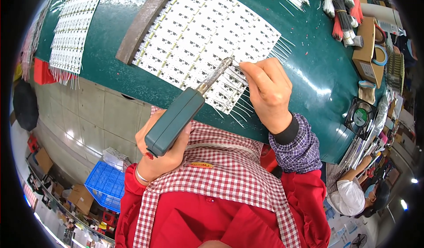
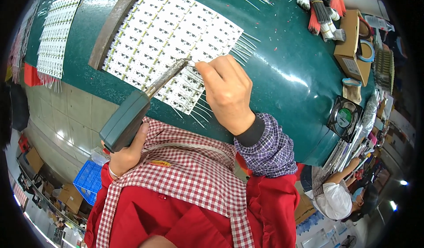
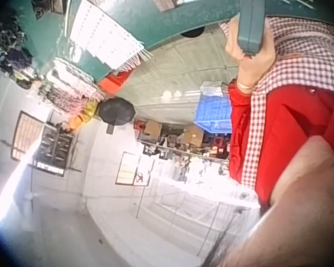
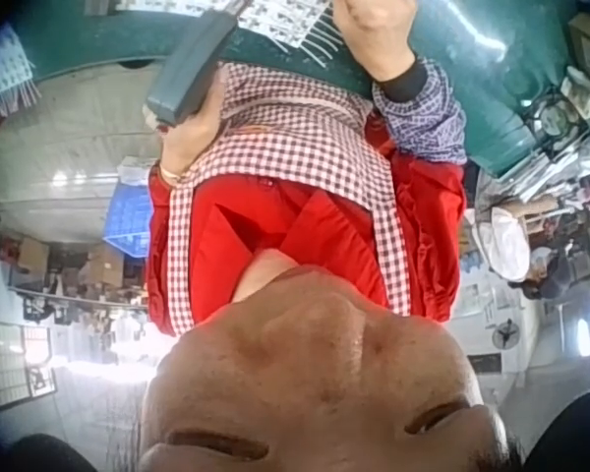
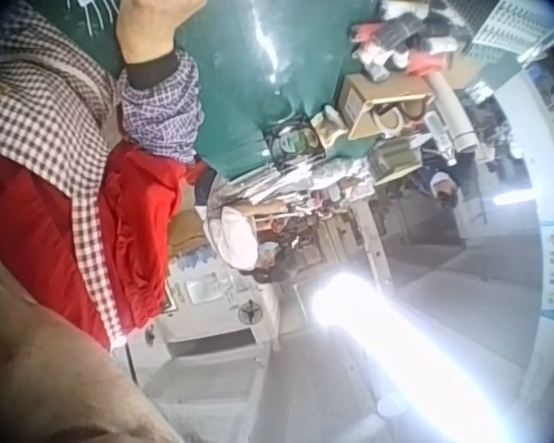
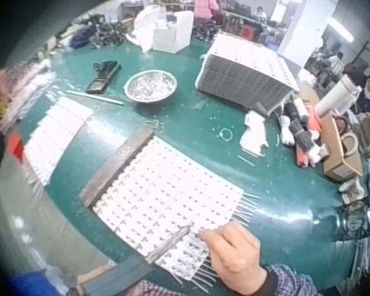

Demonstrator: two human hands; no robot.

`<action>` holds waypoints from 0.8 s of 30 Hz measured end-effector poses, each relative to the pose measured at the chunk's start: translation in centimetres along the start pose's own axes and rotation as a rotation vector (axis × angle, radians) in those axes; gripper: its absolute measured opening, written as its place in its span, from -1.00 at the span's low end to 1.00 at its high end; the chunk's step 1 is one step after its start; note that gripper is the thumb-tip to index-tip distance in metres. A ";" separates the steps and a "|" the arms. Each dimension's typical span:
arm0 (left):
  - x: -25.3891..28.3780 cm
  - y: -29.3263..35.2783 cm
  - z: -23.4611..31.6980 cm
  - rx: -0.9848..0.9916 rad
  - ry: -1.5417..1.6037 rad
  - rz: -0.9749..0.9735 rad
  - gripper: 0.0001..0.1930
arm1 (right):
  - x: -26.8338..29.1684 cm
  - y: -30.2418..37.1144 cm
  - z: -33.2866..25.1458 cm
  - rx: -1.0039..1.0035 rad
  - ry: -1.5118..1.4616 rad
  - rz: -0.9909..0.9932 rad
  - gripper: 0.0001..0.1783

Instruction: The person assembles a circuit board panel by picking electronic components from a pile by hand, positioning them onto the board, and securing them with a handheld soldering tool.

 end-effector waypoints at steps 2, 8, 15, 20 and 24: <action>-0.1 0.0 -0.1 -0.013 -0.013 -0.009 -0.80 | -0.1 0.1 0.0 0.001 0.005 -0.001 -0.67; -0.3 0.9 -1.1 0.016 0.009 0.014 -0.80 | -0.2 0.0 0.0 0.001 0.013 -0.003 -0.68; 1.0 0.7 -0.7 0.070 0.047 0.061 -0.75 | -0.1 0.1 0.0 -0.006 0.010 -0.015 -0.69; 1.2 0.7 -0.7 0.086 0.065 0.083 -0.73 | 0.1 0.1 0.0 0.004 0.022 -0.002 -0.71; 1.5 0.7 -0.8 0.094 0.065 0.101 -0.73 | 1.7 -0.7 -1.3 0.035 0.048 0.043 -0.70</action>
Point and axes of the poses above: each hand's wrist, its own y-axis away from the middle knuckle, its own x-axis out of the back of the hand, z = x × y, the point moved 7 cm from there along -y, towards the middle knuckle, and after that the axes turned 4 degrees about z, right-handed, at the moved point
